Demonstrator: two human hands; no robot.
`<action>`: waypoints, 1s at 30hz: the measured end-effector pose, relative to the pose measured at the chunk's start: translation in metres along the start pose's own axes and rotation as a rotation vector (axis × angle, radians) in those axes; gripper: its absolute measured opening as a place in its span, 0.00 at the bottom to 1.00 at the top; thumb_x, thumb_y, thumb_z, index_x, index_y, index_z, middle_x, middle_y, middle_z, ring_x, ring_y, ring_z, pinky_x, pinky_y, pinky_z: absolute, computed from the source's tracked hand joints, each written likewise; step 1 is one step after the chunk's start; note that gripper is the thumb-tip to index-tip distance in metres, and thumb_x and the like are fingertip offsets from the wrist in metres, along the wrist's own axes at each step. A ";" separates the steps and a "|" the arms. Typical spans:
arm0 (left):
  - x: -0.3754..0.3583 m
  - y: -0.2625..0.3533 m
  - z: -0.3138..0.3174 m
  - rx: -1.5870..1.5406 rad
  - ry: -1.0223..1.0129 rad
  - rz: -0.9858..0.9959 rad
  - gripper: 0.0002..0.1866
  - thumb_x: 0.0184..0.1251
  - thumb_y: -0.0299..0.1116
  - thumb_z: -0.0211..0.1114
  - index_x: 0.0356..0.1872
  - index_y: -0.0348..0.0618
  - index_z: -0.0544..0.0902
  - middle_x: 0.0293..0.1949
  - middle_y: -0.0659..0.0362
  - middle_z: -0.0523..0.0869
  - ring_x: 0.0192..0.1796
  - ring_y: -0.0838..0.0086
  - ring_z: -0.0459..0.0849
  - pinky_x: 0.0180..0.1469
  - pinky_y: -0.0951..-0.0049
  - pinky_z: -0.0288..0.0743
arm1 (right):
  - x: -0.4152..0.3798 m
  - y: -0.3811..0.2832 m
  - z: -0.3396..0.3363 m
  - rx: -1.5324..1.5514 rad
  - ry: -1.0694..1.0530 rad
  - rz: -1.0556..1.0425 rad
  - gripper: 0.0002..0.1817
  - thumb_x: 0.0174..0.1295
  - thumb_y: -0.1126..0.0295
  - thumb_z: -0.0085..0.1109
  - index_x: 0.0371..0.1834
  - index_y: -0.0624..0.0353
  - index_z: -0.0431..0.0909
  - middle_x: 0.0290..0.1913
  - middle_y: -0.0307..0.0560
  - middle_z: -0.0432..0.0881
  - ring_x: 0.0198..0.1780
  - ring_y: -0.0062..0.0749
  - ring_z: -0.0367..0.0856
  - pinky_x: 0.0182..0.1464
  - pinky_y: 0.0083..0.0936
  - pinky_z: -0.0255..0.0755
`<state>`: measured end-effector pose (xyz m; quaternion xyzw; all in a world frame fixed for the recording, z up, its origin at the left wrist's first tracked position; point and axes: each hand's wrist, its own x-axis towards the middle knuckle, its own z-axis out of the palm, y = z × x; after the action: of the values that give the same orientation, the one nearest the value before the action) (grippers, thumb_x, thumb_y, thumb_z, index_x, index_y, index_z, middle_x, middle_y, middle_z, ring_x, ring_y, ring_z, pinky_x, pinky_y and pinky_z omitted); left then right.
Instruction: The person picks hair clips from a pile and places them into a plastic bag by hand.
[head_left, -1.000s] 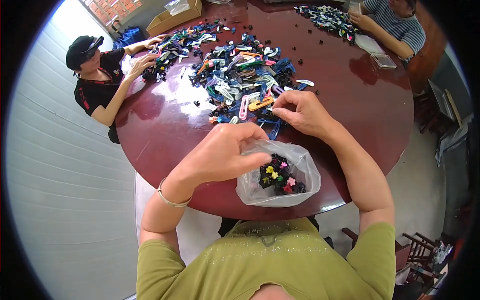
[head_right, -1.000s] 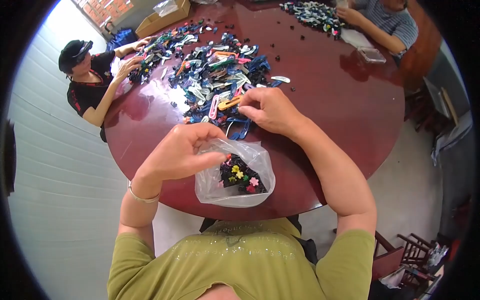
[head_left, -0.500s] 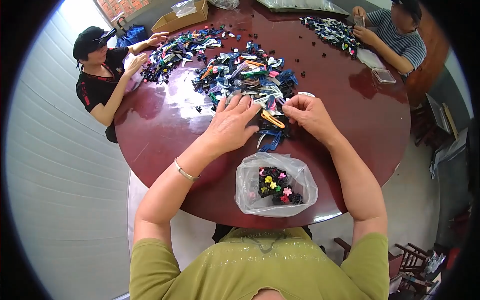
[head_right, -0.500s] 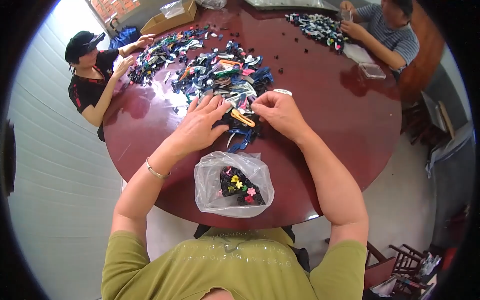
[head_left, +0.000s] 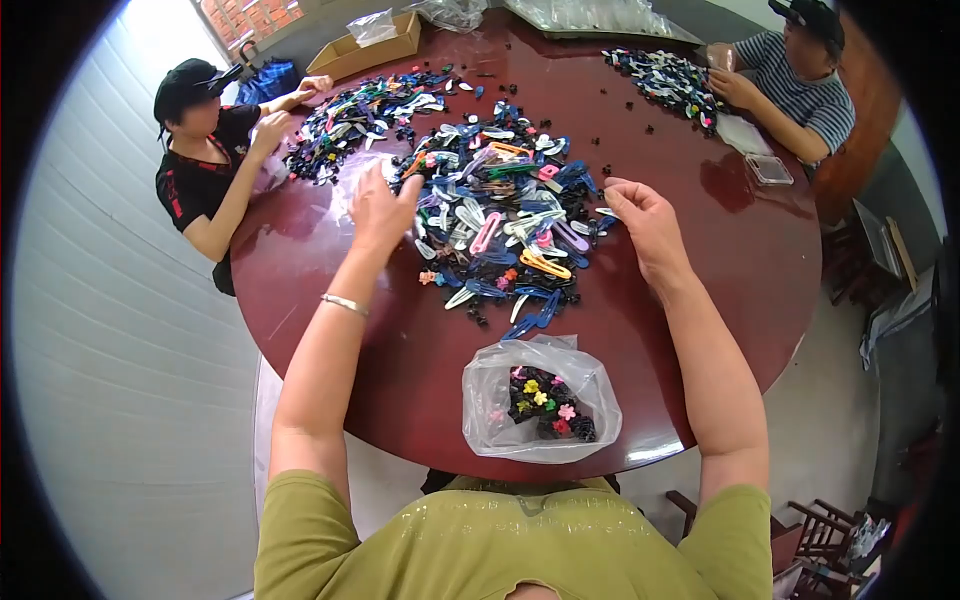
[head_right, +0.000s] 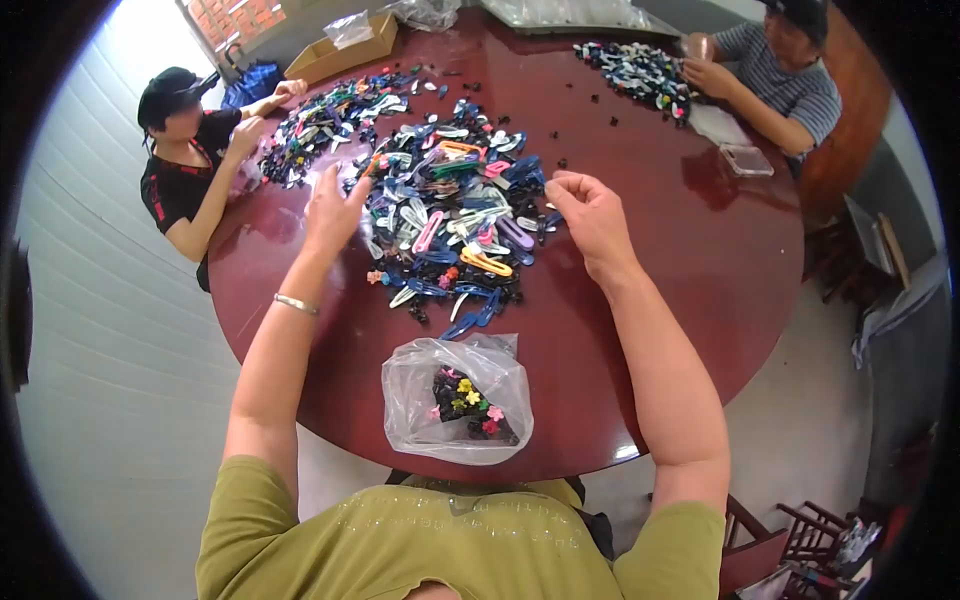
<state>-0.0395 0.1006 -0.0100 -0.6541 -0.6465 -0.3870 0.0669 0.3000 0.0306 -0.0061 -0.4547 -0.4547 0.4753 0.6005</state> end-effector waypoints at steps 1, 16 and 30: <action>0.004 -0.009 0.005 0.040 -0.112 -0.181 0.36 0.63 0.59 0.63 0.57 0.32 0.78 0.53 0.38 0.82 0.59 0.43 0.79 0.63 0.50 0.69 | 0.006 0.004 -0.002 0.081 -0.013 0.022 0.12 0.66 0.70 0.65 0.47 0.66 0.81 0.39 0.37 0.83 0.41 0.16 0.78 0.46 0.16 0.70; -0.004 0.045 -0.004 -0.617 -0.518 -0.395 0.31 0.68 0.51 0.64 0.52 0.25 0.74 0.43 0.50 0.80 0.47 0.69 0.75 0.50 0.64 0.71 | 0.000 0.010 0.033 0.475 -0.340 0.385 0.06 0.67 0.73 0.61 0.45 0.62 0.78 0.49 0.45 0.83 0.55 0.33 0.80 0.60 0.44 0.73; -0.002 0.067 -0.010 -1.378 -0.624 -0.827 0.12 0.70 0.29 0.64 0.46 0.29 0.79 0.39 0.52 0.86 0.36 0.65 0.88 0.35 0.60 0.86 | 0.022 0.018 0.095 0.492 -0.485 0.422 0.08 0.62 0.74 0.65 0.44 0.62 0.83 0.42 0.42 0.86 0.46 0.27 0.83 0.55 0.29 0.75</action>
<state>0.0166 0.0830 0.0231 -0.3373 -0.4426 -0.4887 -0.6720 0.2072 0.0654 -0.0045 -0.2554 -0.3526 0.7761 0.4561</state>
